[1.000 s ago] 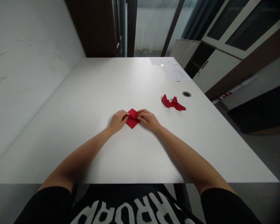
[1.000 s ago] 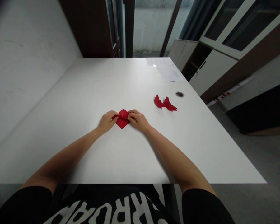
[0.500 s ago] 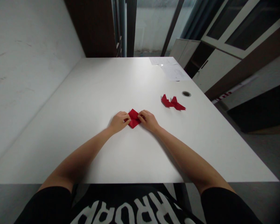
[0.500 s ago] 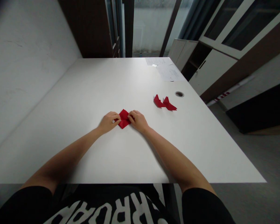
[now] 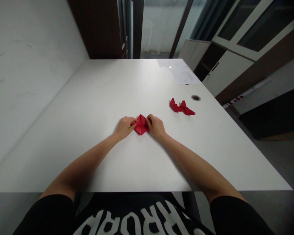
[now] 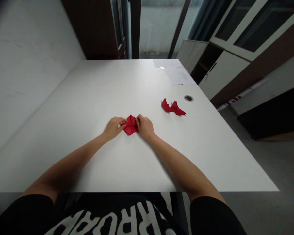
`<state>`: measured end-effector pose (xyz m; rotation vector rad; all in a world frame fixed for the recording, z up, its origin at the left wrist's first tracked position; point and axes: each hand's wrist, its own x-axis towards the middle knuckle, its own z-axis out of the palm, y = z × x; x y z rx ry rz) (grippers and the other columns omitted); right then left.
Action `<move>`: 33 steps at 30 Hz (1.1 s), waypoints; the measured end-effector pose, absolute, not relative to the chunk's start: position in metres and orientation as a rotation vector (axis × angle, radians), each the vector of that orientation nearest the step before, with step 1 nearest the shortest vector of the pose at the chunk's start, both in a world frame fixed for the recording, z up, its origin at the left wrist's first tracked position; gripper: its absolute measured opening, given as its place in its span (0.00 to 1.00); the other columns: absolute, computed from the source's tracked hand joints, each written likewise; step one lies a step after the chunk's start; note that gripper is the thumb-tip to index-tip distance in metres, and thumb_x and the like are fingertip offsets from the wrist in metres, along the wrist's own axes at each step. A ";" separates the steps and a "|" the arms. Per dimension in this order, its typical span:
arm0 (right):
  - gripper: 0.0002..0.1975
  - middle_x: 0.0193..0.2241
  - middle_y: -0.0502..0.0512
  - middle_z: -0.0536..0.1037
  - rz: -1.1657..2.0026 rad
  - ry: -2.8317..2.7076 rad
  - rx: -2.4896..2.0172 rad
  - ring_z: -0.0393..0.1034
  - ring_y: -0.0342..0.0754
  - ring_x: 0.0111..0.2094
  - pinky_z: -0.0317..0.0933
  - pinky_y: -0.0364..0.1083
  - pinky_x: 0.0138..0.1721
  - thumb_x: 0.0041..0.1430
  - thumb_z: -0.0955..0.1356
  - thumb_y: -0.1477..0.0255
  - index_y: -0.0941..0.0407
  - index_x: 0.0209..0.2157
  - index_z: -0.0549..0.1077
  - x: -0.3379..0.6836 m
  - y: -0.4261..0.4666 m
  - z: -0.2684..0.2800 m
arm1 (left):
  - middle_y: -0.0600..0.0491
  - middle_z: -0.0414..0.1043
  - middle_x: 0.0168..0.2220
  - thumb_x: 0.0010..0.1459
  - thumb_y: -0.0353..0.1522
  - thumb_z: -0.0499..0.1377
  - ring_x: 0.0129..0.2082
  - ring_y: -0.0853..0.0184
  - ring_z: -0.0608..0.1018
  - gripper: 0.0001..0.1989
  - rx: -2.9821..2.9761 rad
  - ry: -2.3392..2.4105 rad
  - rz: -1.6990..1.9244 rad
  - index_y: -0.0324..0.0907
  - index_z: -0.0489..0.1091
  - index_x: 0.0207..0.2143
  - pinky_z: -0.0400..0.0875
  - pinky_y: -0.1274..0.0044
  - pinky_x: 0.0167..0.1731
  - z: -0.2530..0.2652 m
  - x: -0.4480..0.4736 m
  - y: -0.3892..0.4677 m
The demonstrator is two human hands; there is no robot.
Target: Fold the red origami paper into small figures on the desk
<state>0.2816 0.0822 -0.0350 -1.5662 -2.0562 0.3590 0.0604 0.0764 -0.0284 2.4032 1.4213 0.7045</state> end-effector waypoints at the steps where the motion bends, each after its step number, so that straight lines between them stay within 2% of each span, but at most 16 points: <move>1: 0.10 0.33 0.56 0.77 0.343 -2.062 -1.574 0.67 0.49 0.33 0.54 0.45 0.35 0.70 0.59 0.69 0.55 0.41 0.71 0.280 0.082 -0.034 | 0.52 0.77 0.39 0.63 0.31 0.60 0.40 0.60 0.75 0.08 2.389 1.432 0.702 0.45 0.74 0.44 0.68 0.67 0.47 -0.028 0.061 0.077; 6: 0.09 0.37 0.60 0.77 0.248 -2.102 -1.652 0.67 0.51 0.37 0.55 0.46 0.37 0.70 0.59 0.72 0.55 0.40 0.70 0.275 0.081 -0.033 | 0.53 0.79 0.37 0.65 0.32 0.57 0.37 0.62 0.75 0.07 2.345 1.450 0.678 0.45 0.75 0.42 0.68 0.69 0.42 -0.029 0.063 0.076; 10: 0.08 0.37 0.59 0.78 0.252 -2.146 -1.678 0.68 0.52 0.38 0.55 0.47 0.39 0.69 0.60 0.74 0.55 0.40 0.70 0.275 0.083 -0.033 | 0.53 0.80 0.39 0.67 0.33 0.55 0.39 0.61 0.76 0.09 2.366 1.516 0.639 0.46 0.76 0.41 0.67 0.68 0.43 -0.030 0.066 0.075; 15: 0.09 0.38 0.58 0.79 0.283 -2.136 -1.668 0.70 0.52 0.38 0.57 0.47 0.41 0.70 0.63 0.69 0.55 0.46 0.71 0.274 0.082 -0.032 | 0.50 0.80 0.42 0.67 0.33 0.53 0.43 0.60 0.77 0.10 2.385 1.556 0.581 0.46 0.75 0.42 0.67 0.68 0.47 -0.028 0.068 0.074; 19: 0.12 0.36 0.57 0.80 0.289 -2.136 -1.621 0.70 0.52 0.39 0.57 0.47 0.42 0.70 0.63 0.62 0.55 0.41 0.73 0.274 0.080 -0.029 | 0.51 0.79 0.43 0.68 0.33 0.52 0.43 0.61 0.78 0.11 2.379 1.539 0.602 0.46 0.74 0.44 0.68 0.69 0.47 -0.028 0.068 0.074; 23: 0.11 0.33 0.55 0.79 0.340 -2.093 -1.619 0.69 0.50 0.34 0.56 0.47 0.38 0.69 0.64 0.64 0.54 0.37 0.73 0.275 0.079 -0.029 | 0.51 0.79 0.41 0.67 0.34 0.54 0.40 0.61 0.78 0.11 2.343 1.518 0.687 0.46 0.73 0.48 0.69 0.69 0.44 -0.028 0.067 0.073; 33: 0.12 0.33 0.58 0.79 0.240 -2.176 -1.705 0.68 0.52 0.35 0.53 0.48 0.37 0.69 0.64 0.64 0.54 0.33 0.72 0.275 0.077 -0.024 | 0.52 0.78 0.34 0.65 0.34 0.58 0.35 0.62 0.78 0.07 2.319 1.542 0.673 0.45 0.75 0.41 0.69 0.71 0.40 -0.027 0.067 0.073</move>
